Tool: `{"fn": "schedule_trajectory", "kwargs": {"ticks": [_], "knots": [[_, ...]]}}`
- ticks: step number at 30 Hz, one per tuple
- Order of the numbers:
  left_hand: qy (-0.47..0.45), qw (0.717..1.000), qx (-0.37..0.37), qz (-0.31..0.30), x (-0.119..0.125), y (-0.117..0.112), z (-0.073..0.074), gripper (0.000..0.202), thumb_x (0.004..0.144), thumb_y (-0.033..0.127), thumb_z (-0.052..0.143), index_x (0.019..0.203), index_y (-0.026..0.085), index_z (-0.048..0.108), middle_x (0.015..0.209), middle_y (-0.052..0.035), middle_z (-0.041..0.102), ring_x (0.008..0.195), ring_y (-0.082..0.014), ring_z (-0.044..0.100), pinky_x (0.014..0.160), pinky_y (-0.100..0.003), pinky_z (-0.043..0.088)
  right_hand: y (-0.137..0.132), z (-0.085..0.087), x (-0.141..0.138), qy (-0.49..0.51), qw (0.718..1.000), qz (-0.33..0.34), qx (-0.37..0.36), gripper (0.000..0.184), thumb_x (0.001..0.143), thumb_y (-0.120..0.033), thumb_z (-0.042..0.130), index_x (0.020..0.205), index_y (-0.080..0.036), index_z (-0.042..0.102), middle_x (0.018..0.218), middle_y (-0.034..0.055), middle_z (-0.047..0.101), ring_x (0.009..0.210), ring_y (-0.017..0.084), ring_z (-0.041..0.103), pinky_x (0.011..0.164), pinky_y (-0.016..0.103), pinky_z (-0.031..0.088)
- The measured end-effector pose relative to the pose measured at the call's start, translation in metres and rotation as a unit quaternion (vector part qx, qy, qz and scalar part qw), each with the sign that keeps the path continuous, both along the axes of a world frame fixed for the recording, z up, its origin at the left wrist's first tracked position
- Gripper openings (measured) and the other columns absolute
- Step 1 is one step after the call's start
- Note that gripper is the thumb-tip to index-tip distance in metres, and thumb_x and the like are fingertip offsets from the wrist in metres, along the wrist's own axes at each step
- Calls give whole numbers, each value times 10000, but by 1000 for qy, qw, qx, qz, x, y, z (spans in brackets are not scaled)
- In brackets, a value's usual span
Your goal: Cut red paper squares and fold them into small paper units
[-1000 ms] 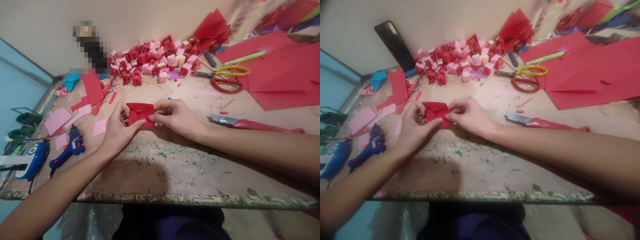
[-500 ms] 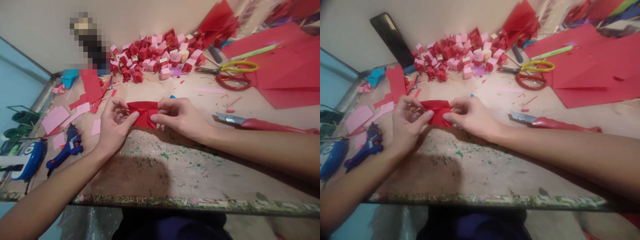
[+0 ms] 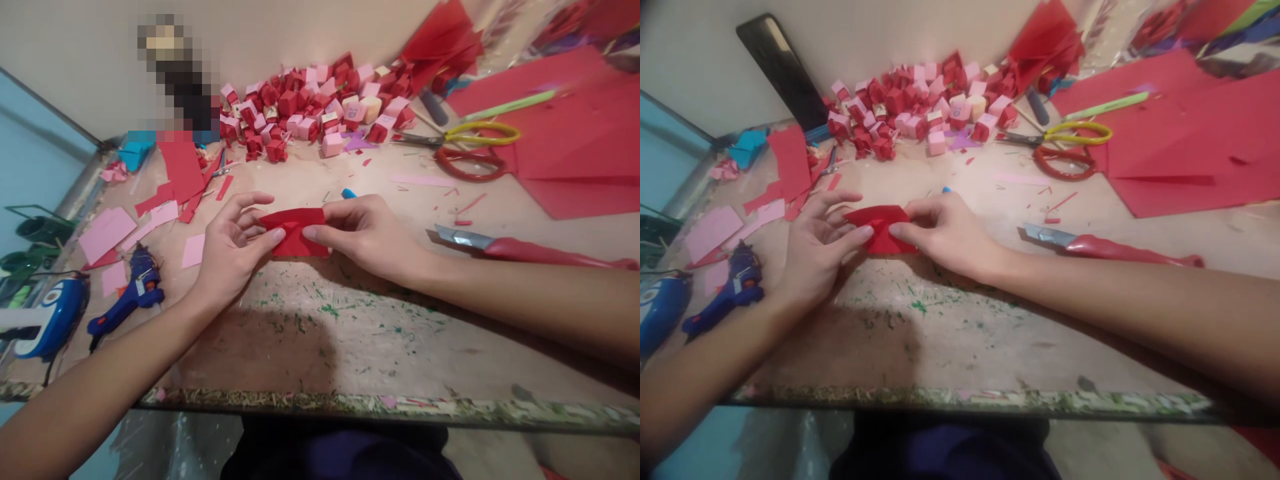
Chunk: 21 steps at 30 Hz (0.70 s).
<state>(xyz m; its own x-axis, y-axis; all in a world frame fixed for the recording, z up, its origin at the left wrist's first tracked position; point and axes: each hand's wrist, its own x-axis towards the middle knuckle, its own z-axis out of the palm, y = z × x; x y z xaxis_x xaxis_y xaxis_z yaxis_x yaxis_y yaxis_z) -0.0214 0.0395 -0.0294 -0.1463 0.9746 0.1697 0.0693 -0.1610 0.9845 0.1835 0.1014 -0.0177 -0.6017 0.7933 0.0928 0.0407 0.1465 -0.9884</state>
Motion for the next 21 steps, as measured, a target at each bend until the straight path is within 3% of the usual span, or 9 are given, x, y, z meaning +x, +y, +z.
{"fn": "schedule_trajectory", "kwargs": {"ticks": [4,12,21], "knots": [[0,1000,-18,-19,-2,0,-2,419,785,234,910,1165,246,734,842,11,751,761,-144,725,662,-229,570,1,0,1,-6,1000,-9,8,221,900,-252,732,703,-153,731,630,-13,648,573,105,520,553,267,386],[-33,996,-47,-61,-4,-3,-2,184,892,344,858,1029,222,839,1015,-49,823,914,-193,768,862,-316,621,1,-1,1,16,1000,-13,-19,171,900,-258,731,789,-136,778,690,6,703,587,106,548,576,261,423],[-22,997,-68,-39,-5,-3,-5,189,832,366,907,857,203,814,861,-31,792,776,-172,726,716,-281,601,1,0,1,6,999,-1,-44,169,893,-278,748,838,-127,797,714,28,732,597,115,572,557,257,419]]}}
